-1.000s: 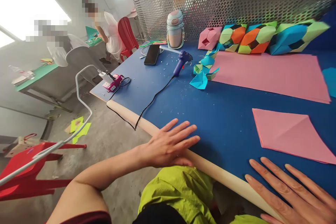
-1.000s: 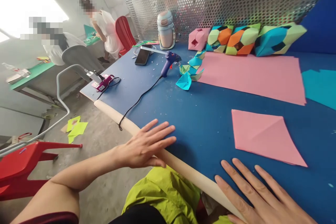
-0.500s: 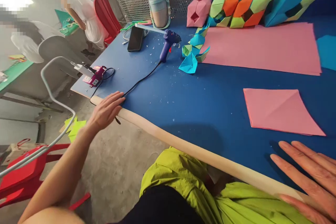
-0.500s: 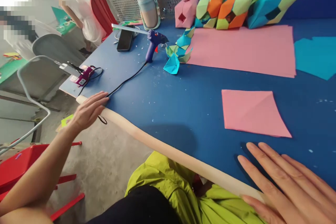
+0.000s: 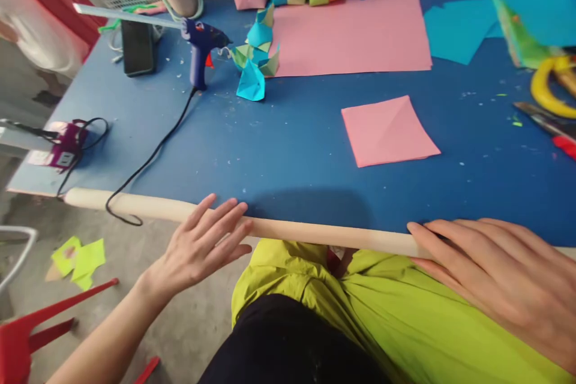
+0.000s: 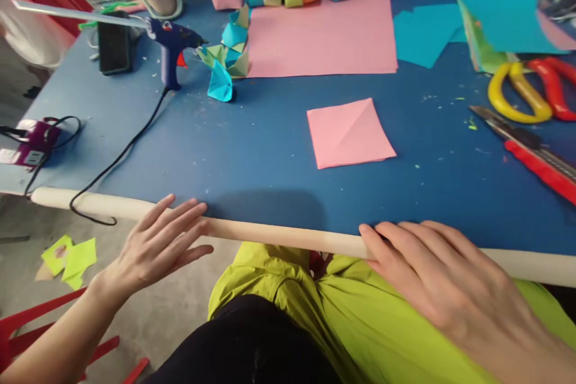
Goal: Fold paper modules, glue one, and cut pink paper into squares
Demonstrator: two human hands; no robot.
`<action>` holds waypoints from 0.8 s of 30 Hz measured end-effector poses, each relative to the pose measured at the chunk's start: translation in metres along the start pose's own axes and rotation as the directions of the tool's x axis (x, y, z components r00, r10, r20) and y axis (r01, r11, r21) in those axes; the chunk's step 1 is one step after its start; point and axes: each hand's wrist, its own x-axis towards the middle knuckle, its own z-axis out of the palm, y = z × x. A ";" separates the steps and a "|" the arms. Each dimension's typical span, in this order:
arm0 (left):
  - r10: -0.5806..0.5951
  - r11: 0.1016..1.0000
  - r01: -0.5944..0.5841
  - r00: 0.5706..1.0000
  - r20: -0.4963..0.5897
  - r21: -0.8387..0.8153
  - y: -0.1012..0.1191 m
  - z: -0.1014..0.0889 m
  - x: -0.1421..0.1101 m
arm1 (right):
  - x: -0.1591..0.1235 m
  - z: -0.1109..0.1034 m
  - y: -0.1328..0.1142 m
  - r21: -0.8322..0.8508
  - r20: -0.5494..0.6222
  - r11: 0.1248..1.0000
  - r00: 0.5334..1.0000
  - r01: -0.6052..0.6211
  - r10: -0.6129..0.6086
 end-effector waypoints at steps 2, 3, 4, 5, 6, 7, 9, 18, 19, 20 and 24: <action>0.031 0.998 -0.029 0.999 -0.040 0.049 0.005 0.008 0.007 | 0.006 -0.002 -0.002 -0.123 0.030 0.985 0.993 0.120 -0.118; 0.033 0.997 -0.029 0.998 -0.059 0.065 0.005 0.011 0.009 | 0.010 -0.003 -0.003 -0.152 0.034 0.976 0.988 0.156 -0.153; 0.026 0.997 -0.021 0.997 -0.070 0.071 0.003 0.012 0.011 | 0.013 -0.005 -0.003 -0.157 0.015 0.974 0.986 0.165 -0.164; 0.014 0.998 -0.009 0.997 -0.074 0.067 0.001 0.013 0.013 | 0.016 -0.006 -0.003 -0.150 0.003 0.975 0.987 0.162 -0.163; -0.002 0.999 0.006 0.997 -0.072 0.054 0.000 0.013 0.014 | 0.019 -0.007 -0.003 -0.135 -0.012 0.979 0.988 0.153 -0.156; -0.021 0.999 0.024 0.997 -0.072 0.036 -0.001 0.012 0.016 | 0.020 -0.008 -0.002 -0.107 -0.028 0.984 0.989 0.141 -0.145; -0.057 0.998 0.056 0.997 -0.051 -0.018 -0.003 0.009 0.018 | 0.022 -0.009 -0.001 -0.022 -0.029 0.994 0.994 0.108 -0.109; -0.125 0.954 0.153 0.985 0.122 -0.258 -0.011 -0.006 0.029 | 0.025 -0.007 0.018 0.373 0.099 0.927 0.995 -0.044 0.007; -0.134 0.947 0.169 0.981 0.140 -0.275 -0.012 -0.007 0.031 | 0.025 -0.006 0.018 0.383 0.112 0.923 0.994 -0.050 0.007; -0.140 0.941 0.180 0.978 0.156 -0.287 -0.012 -0.007 0.032 | 0.026 -0.006 0.018 0.379 0.125 0.924 0.992 -0.056 0.009; -0.137 0.936 0.180 0.978 0.159 -0.303 -0.013 -0.005 0.034 | 0.026 -0.002 0.011 0.267 0.133 0.961 0.990 -0.073 0.038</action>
